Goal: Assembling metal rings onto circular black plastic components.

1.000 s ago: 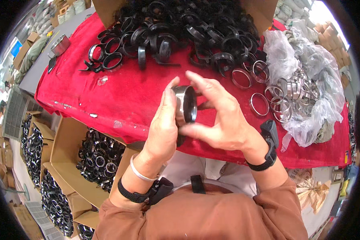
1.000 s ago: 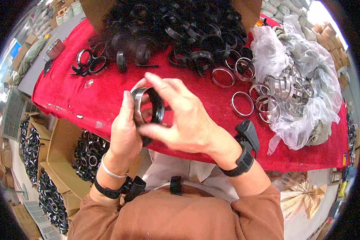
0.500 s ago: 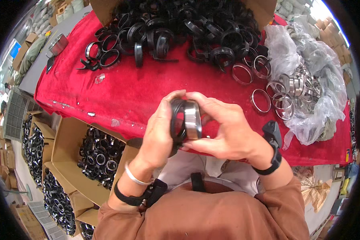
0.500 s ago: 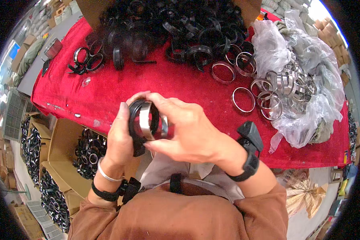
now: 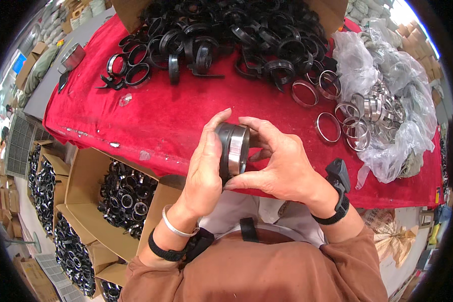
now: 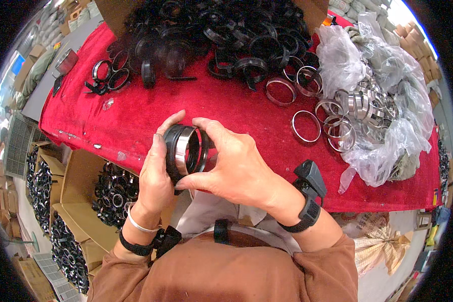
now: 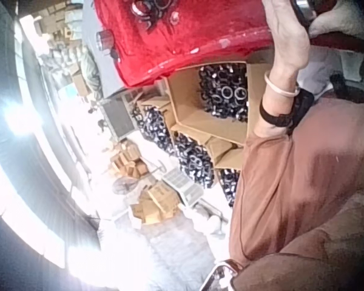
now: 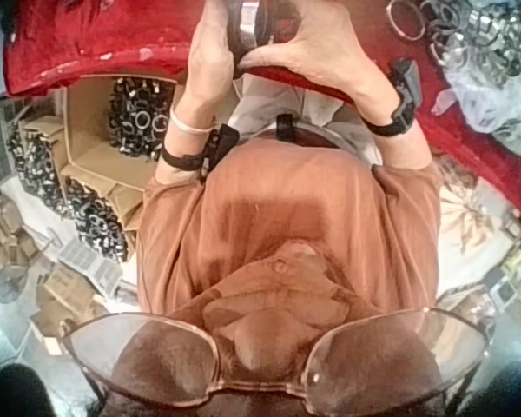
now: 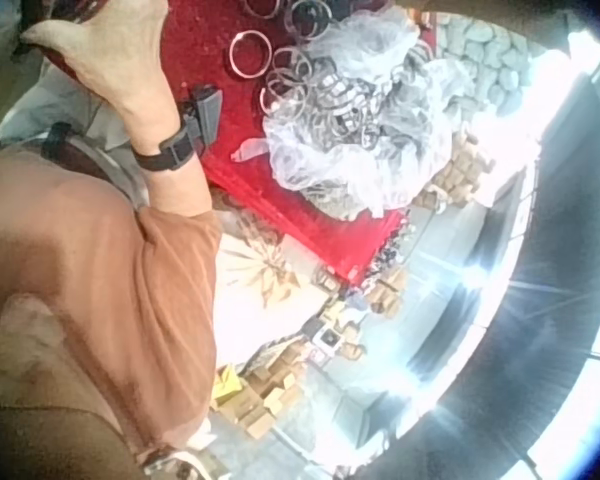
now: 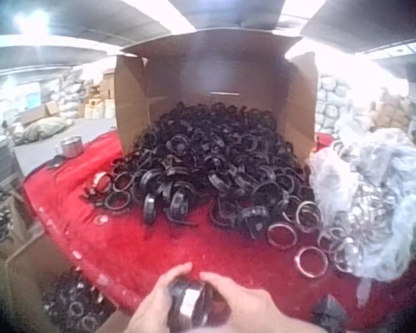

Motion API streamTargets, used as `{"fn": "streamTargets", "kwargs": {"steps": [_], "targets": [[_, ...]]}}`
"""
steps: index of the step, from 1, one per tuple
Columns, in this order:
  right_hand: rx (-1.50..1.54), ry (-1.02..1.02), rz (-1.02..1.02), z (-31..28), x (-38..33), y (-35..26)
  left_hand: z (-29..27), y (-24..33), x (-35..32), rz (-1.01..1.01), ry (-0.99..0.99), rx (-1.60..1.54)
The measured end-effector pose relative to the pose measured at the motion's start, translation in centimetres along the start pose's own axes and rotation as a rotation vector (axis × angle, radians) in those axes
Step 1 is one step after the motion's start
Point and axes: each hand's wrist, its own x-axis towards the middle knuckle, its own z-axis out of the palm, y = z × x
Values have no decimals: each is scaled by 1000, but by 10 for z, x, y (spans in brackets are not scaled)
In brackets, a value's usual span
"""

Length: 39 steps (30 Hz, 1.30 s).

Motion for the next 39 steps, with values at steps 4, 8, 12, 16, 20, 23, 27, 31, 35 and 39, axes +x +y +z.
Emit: {"fn": "streamTargets", "kwargs": {"steps": [4,8,12,16,20,23,27,31,35,39], "targets": [[19,2,-41,2,-1,1,-2,-4,-1,22,4,57],[34,-10,-73,4,-1,4,0,-3,-2,31,3,74],[-72,-25,-115,2,-3,-2,-2,-8,-2,40,-13,174],[-237,-68,-199,0,-9,-13,-13,-4,-10,137,-134,337],[-277,-72,-445,4,-34,-20,-15,4,-34,313,-373,251],[-208,-69,-428,13,-7,-14,-22,13,-20,149,-221,380],[-219,-190,-337,21,57,13,-81,12,19,164,33,897],[-721,128,-357,9,107,48,-189,14,57,257,257,1551],[-815,200,-365,14,150,77,-268,28,114,267,168,1703],[-731,102,-310,27,162,80,-319,28,159,353,145,1746]]}}
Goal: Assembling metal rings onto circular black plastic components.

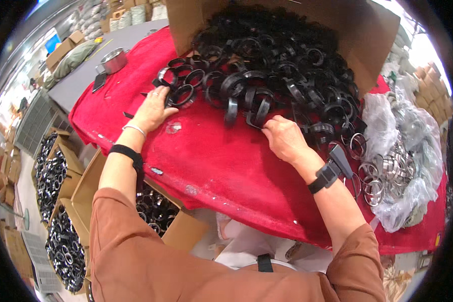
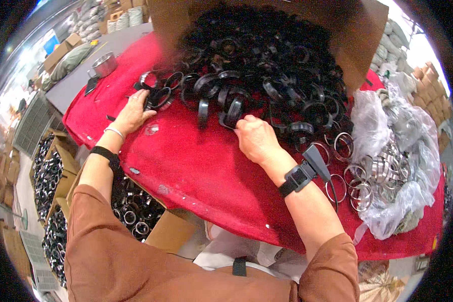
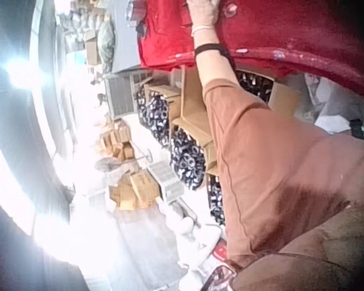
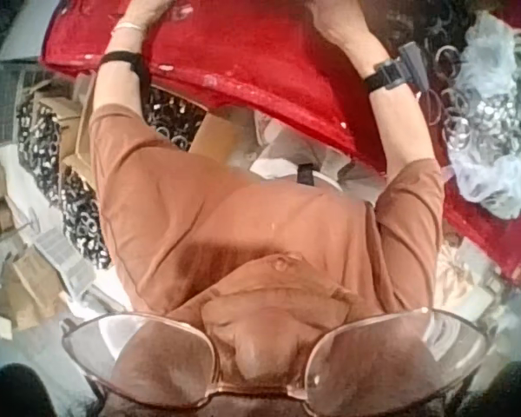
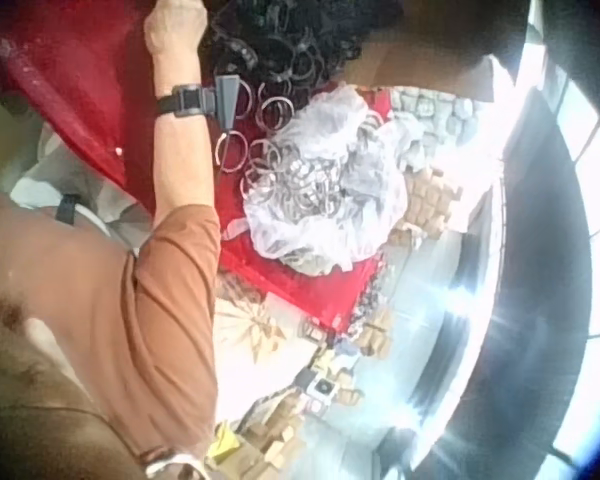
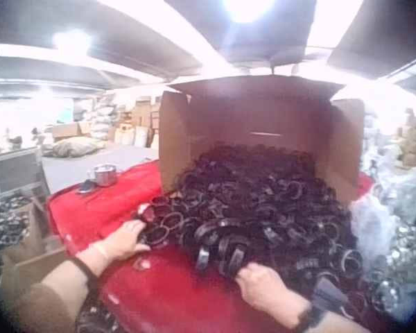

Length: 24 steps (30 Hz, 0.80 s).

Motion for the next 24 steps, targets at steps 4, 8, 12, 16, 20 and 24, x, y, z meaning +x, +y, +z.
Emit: {"fn": "streamTargets", "kwargs": {"steps": [4,8,12,16,20,24], "targets": [[280,126,95,-32,-13,-17,-4,9,2,-49,-42,393],[866,52,514,-44,-38,-21,-32,50,-16,-71,75,436],[950,226,439,-45,-60,-26,-35,128,-31,-340,50,-704],[714,214,75,-45,-90,-54,-53,235,-34,-621,-479,-2208],[372,206,28,-68,-139,-49,-34,274,-47,-738,-459,-2263],[-249,336,372,-131,-196,7,-41,296,-67,-675,-543,-2231]]}}
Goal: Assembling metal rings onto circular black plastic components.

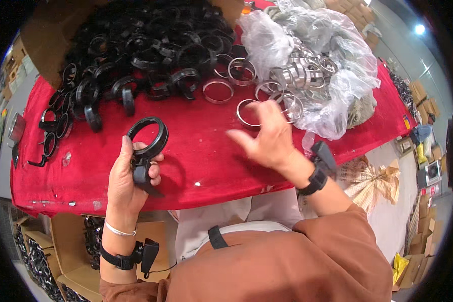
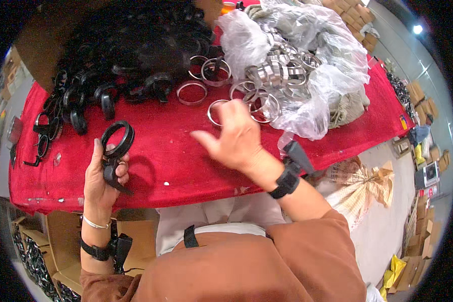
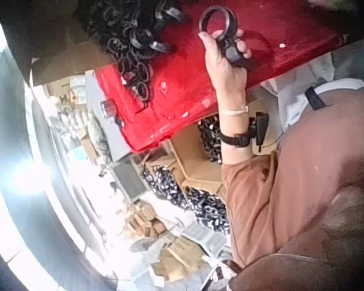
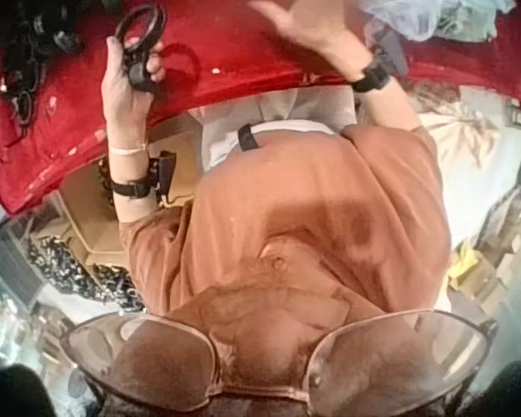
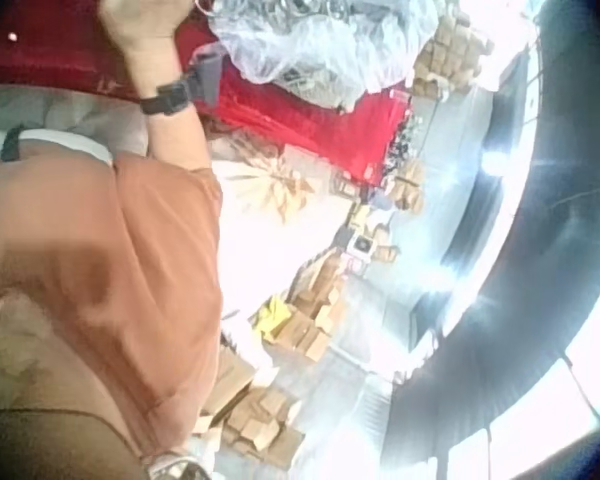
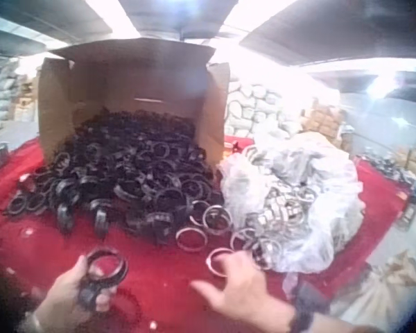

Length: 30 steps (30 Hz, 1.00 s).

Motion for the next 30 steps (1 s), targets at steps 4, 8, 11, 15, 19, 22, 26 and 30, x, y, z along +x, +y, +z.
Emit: {"fn": "streamTargets", "kwargs": {"steps": [4,8,11,15,19,22,26,30], "targets": [[-256,-144,162,-6,-4,34,33,-17,5,-33,-28,85],[-320,-284,157,3,7,31,50,-28,11,-14,-45,153],[22,-506,-105,-2,18,48,46,-28,21,42,-58,213],[126,-711,-364,-23,26,53,40,-24,24,8,27,188],[82,-422,-117,-23,25,29,36,-23,24,-1,49,197],[-343,-531,8,-10,17,13,43,-23,22,-23,98,179],[-372,-557,-5,-3,15,9,37,-24,20,-23,71,181],[-164,-437,-210,-10,13,14,35,-27,16,69,-15,144]]}}
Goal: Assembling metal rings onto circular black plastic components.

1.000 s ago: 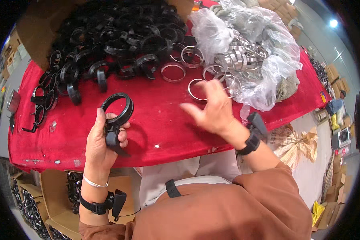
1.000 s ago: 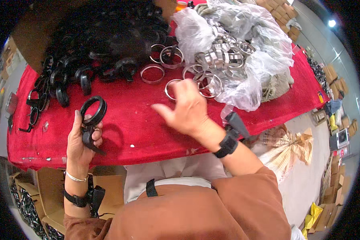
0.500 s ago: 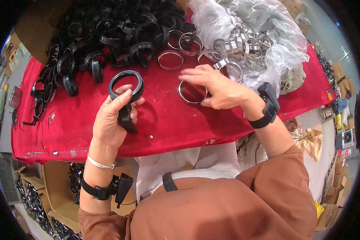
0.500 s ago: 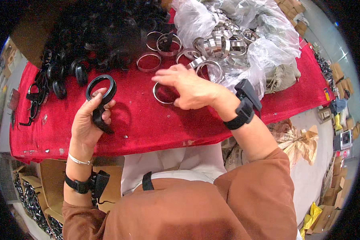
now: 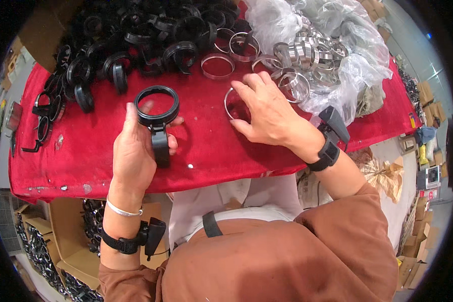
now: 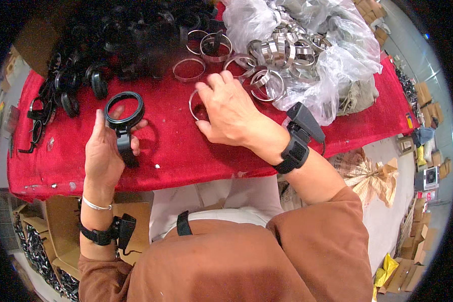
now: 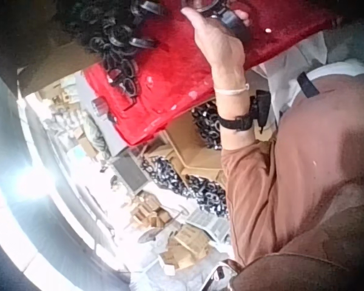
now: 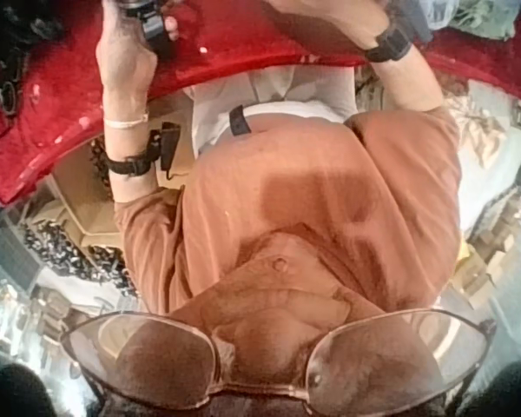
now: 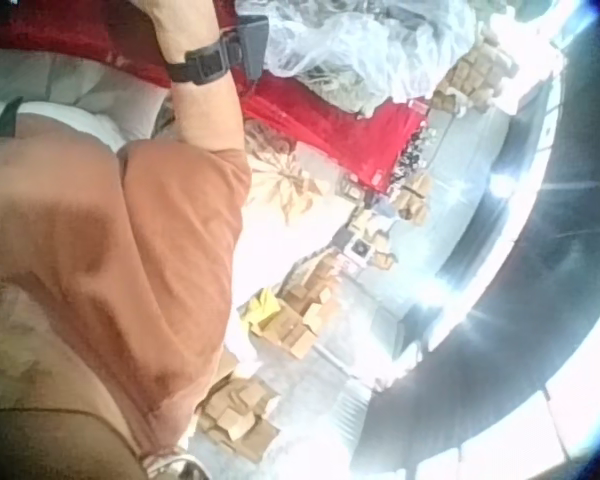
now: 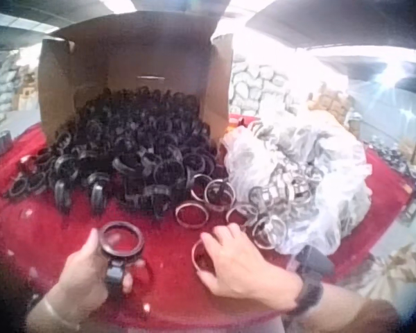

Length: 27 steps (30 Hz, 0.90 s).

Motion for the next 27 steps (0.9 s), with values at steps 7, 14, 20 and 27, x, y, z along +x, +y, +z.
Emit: {"fn": "streamTargets", "kwargs": {"steps": [7,14,20,27], "targets": [[46,257,-293,-6,-9,-7,12,-2,-2,34,-31,91],[251,247,-248,-31,-8,-21,24,-7,-5,-20,-138,142],[598,118,-180,-39,1,-31,30,-9,-9,-86,-168,153],[636,134,-167,-33,11,-37,34,-10,-10,-86,-178,233]]}}
